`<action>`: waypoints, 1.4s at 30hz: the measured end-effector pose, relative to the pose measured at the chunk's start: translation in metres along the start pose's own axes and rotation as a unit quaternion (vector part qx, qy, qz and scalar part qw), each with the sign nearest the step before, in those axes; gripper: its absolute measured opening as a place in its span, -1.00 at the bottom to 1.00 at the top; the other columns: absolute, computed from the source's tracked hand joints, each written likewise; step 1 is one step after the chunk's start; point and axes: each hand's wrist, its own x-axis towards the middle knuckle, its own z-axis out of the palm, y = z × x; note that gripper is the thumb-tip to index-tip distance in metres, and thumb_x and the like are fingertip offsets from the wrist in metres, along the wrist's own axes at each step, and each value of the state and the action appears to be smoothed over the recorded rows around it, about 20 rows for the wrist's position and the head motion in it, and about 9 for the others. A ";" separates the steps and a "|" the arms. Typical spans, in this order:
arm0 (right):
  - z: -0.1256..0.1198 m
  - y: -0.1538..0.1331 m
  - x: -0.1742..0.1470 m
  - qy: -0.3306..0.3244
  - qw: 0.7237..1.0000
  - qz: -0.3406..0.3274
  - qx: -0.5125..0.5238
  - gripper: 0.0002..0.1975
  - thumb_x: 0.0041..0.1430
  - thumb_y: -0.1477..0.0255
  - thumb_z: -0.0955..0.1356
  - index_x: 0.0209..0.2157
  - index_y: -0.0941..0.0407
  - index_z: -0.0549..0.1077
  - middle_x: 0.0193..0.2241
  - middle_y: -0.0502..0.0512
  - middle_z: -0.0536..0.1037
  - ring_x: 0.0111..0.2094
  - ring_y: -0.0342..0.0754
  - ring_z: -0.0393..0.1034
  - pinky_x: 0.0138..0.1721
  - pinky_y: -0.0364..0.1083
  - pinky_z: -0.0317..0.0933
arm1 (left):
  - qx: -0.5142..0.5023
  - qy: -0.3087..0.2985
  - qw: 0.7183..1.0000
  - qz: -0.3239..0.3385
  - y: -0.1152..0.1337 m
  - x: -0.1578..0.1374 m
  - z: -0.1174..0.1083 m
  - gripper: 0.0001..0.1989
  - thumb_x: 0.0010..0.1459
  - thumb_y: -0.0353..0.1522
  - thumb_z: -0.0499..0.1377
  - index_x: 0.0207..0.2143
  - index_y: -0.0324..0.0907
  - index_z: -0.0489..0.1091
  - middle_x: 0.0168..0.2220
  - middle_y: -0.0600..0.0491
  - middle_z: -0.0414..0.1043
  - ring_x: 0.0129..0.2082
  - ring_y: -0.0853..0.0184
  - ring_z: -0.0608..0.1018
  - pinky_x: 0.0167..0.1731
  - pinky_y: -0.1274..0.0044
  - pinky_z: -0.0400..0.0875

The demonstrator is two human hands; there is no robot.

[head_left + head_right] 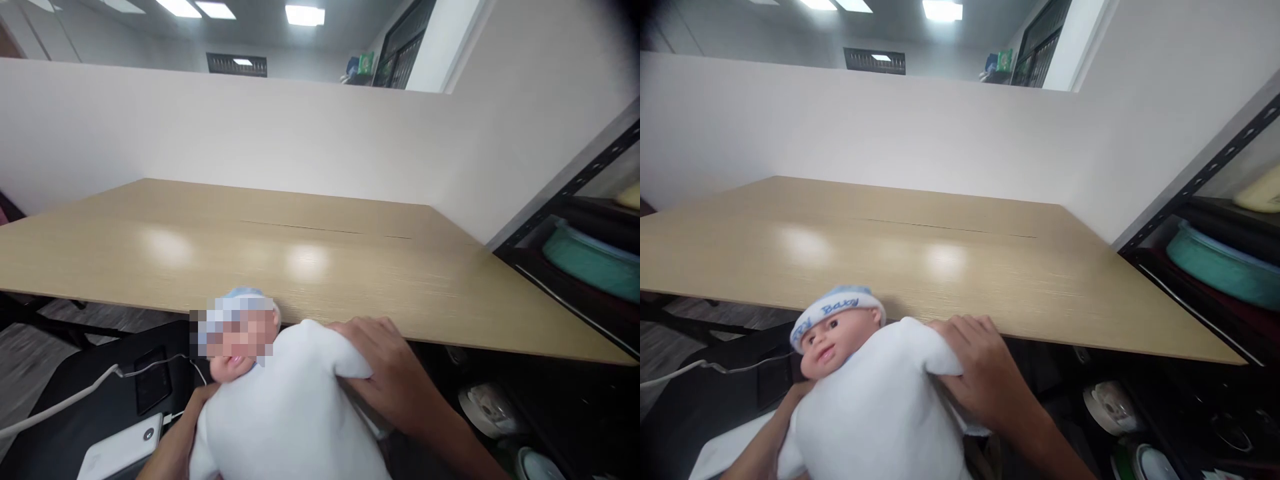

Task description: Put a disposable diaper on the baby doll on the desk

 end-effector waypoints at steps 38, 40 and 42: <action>0.031 0.224 0.095 0.093 0.967 0.229 -0.065 -0.53 0.34 -0.19 0.31 -0.20 -0.06 0.44 -0.21 0.27 0.63 -0.21 0.43 0.54 -0.27 0.22 0.29 | 0.237 -0.028 0.965 0.108 -0.056 0.367 -0.051 -0.29 0.15 0.36 0.20 -0.18 -0.09 0.50 -0.29 -0.04 0.55 -0.20 0.04 0.59 -0.26 0.37 0.37; 0.032 0.235 0.107 0.087 0.969 0.220 -0.066 -0.54 0.34 -0.17 0.31 -0.21 -0.06 0.43 -0.21 0.27 0.63 -0.21 0.41 0.53 -0.25 0.20 0.28 | 0.249 -0.015 0.961 0.119 -0.060 0.379 -0.051 -0.29 0.16 0.36 0.18 -0.19 -0.09 0.51 -0.28 -0.05 0.57 -0.18 0.03 0.59 -0.27 0.37 0.38; 0.033 0.247 0.120 0.086 0.970 0.215 -0.069 -0.53 0.34 -0.18 0.31 -0.23 -0.05 0.42 -0.23 0.26 0.62 -0.22 0.36 0.51 -0.25 0.18 0.27 | 0.257 0.003 0.958 0.131 -0.065 0.391 -0.052 -0.29 0.17 0.36 0.17 -0.19 -0.10 0.51 -0.24 -0.06 0.59 -0.16 0.03 0.60 -0.28 0.37 0.37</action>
